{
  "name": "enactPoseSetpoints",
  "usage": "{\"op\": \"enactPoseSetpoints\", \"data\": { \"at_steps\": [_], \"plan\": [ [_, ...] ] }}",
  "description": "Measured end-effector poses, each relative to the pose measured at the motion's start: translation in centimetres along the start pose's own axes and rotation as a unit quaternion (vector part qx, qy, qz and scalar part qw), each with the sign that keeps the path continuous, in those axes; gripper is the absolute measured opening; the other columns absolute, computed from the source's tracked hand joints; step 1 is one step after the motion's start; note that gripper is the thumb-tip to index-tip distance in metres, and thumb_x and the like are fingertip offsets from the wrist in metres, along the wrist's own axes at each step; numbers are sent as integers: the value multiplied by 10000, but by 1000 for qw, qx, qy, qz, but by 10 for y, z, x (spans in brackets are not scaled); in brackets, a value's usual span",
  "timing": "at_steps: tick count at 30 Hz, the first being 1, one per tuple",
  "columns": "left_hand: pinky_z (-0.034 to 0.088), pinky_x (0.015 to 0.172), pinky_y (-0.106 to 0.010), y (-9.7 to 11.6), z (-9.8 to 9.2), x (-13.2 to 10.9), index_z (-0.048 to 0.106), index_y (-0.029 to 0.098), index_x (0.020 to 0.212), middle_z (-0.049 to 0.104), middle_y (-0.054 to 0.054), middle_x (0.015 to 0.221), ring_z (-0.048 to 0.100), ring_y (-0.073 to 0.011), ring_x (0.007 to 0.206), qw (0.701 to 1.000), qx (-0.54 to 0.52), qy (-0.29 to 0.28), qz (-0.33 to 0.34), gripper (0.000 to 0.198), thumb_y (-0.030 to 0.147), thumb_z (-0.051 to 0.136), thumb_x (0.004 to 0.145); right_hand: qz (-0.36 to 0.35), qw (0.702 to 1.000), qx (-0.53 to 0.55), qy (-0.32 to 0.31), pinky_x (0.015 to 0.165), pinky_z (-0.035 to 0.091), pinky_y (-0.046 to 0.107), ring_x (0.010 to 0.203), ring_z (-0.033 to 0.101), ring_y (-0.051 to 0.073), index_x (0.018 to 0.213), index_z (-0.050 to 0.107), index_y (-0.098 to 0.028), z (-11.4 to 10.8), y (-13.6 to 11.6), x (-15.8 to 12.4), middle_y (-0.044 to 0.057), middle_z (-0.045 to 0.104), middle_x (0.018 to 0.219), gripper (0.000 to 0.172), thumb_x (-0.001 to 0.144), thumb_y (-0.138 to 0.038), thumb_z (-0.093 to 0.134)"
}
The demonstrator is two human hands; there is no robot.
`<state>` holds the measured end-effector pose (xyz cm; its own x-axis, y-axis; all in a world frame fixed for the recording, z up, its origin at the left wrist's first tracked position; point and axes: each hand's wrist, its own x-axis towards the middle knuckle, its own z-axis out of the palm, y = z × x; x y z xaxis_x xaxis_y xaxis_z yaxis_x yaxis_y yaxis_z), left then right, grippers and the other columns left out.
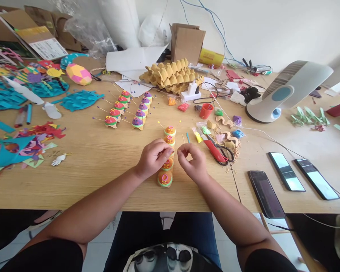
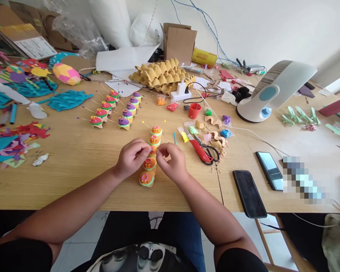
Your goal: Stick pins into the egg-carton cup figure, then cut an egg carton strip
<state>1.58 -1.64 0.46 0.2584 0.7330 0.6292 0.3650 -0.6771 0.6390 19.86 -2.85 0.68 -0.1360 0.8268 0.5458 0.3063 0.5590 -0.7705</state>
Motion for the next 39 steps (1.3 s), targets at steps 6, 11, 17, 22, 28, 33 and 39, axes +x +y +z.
{"op": "enactPoseSetpoints", "data": {
  "at_steps": [6, 11, 17, 22, 28, 33, 39],
  "plan": [
    [437, 638, -248, -4, -1, 3, 689, 181, 914, 614, -20, 790, 542, -121, 704, 997, -34, 14, -63, 152, 311, 624, 959, 159, 971, 174, -32, 628, 453, 270, 651, 519, 126, 795, 545, -209, -3, 3, 4, -2, 585, 708, 310, 953, -476, 563],
    [504, 789, -277, -5, -1, 4, 723, 187, 995, 691, -48, 909, 636, -152, 857, 994, -72, 5, -82, 211, 337, 574, 986, 163, 966, 191, -63, 657, 487, 283, 666, 551, 132, 758, 592, -203, -1, 5, 3, 13, 621, 704, 426, 928, -594, 582],
    [511, 861, -280, -7, -2, 2, 726, 187, 1045, 706, -58, 988, 655, -167, 949, 987, -102, -2, -125, 257, 363, 545, 1001, 228, 940, 245, -63, 623, 483, 269, 648, 567, 117, 928, 687, -196, -1, 7, 5, 29, 705, 788, 349, 842, -532, 726],
    [509, 745, -250, -9, -1, 3, 701, 176, 959, 696, -42, 905, 630, -146, 824, 976, -145, 4, -160, 276, 430, 594, 969, 248, 921, 296, -46, 580, 450, 246, 608, 526, 99, 862, 656, -196, -1, 12, 7, 3, 675, 737, 357, 777, -515, 791],
    [448, 603, -229, -8, -2, 3, 636, 176, 824, 596, 0, 725, 530, -113, 655, 972, -165, 0, -166, 333, 495, 651, 919, 256, 908, 329, -38, 544, 428, 221, 563, 474, 76, 777, 586, -203, 0, 12, 9, -44, 605, 668, 433, 673, -505, 877],
    [503, 724, -266, -6, -3, 4, 664, 179, 885, 679, -38, 834, 615, -152, 789, 978, -136, -19, -159, 326, 469, 553, 983, 247, 924, 289, -50, 552, 465, 249, 581, 532, 101, 824, 643, -204, -1, 8, 8, 0, 678, 701, 414, 737, -573, 811],
    [458, 686, -260, -3, -6, 5, 631, 176, 795, 620, -8, 738, 575, -131, 701, 987, -118, -37, -107, 354, 461, 548, 988, 227, 941, 249, -36, 547, 471, 261, 567, 541, 112, 769, 658, -195, -2, 6, 6, 16, 668, 656, 440, 869, -623, 654]
  ]
}}
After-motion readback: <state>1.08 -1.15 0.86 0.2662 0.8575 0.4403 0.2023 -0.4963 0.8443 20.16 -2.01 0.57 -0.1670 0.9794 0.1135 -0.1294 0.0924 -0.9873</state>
